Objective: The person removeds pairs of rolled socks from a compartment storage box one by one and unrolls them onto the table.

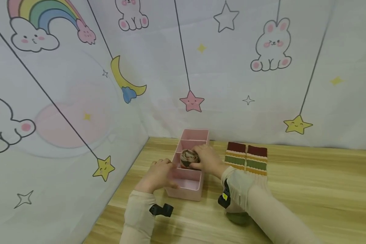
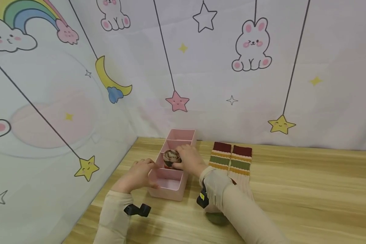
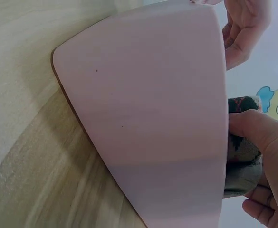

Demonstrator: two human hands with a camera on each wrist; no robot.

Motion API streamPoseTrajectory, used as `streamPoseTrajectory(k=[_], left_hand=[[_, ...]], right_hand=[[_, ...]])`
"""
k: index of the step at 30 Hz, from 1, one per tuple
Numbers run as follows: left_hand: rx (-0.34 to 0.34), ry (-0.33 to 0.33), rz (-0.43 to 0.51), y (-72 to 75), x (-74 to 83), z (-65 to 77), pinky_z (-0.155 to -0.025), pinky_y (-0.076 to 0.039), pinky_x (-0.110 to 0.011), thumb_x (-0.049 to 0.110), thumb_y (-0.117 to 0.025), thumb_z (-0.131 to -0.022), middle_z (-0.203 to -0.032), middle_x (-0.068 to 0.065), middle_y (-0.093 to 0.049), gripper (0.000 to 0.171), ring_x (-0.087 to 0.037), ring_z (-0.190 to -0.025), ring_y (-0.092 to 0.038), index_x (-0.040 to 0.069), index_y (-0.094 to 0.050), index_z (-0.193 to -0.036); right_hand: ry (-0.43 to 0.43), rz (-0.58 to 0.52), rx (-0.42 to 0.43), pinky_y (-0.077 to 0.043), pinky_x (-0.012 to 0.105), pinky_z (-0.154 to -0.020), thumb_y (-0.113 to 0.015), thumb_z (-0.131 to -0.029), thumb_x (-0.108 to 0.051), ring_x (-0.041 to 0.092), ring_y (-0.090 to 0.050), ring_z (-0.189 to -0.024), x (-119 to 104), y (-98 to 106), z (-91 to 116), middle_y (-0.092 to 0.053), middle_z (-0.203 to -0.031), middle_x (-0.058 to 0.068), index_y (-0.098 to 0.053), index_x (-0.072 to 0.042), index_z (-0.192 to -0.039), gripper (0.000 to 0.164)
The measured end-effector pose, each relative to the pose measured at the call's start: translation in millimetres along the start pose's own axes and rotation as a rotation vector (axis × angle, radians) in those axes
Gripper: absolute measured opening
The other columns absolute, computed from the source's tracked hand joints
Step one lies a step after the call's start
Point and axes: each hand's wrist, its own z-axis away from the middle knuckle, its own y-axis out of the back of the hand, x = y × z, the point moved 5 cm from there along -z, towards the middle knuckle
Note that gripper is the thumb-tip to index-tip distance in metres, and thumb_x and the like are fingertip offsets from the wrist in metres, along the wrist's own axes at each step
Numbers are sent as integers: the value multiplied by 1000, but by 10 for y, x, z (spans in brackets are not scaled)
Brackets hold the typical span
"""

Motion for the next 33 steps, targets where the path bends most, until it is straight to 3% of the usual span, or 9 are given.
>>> streamPoseTrajectory(k=[5, 16, 21, 25, 33], left_hand=[[-4, -1, 0, -7, 19, -13, -97, -39, -53, 41, -87, -63, -119, -12, -62, 68, -34, -113, -55, 7, -66, -118], [21, -18, -75, 28, 23, 4, -92, -44, -52, 43, -86, -63, -113, -13, -65, 64, -35, -107, -57, 6, -68, -112], [25, -16, -34, 47, 75, 1, -97, -41, -52, 40, -83, -70, -117, -13, -64, 58, -35, -112, -55, 6, -66, -114], [71, -54, 8, 55, 186, -22, -96, -42, -51, 39, -80, -75, -115, -13, -64, 52, -34, -110, -57, 5, -66, -112], [199, -166, -12, 97, 456, -39, -93, -46, -48, 38, -77, -78, -110, -13, -65, 46, -33, -107, -59, 4, -66, -107]], right_hand=[[-32, -26, 37, -50, 40, -84, -77, -81, -34, 24, -61, -95, 5, 147, 15, -67, -101, 7, -63, -6, -111, 43], [-36, 14, 59, -50, 41, -87, -75, -81, -37, 26, -61, -101, -32, 427, 60, -67, -109, 9, -61, -6, -119, 50], [-33, 31, 85, -49, 42, -90, -75, -81, -37, 25, -62, -101, -28, 528, 108, -68, -109, 9, -62, -6, -119, 51], [-19, 40, 125, -48, 43, -93, -76, -81, -37, 26, -63, -101, -18, 630, 180, -69, -108, 9, -63, -5, -116, 49], [-11, 81, 155, -46, 46, -99, -76, -81, -35, 28, -63, -105, 52, 789, 343, -68, -112, 11, -63, -3, -119, 52]])
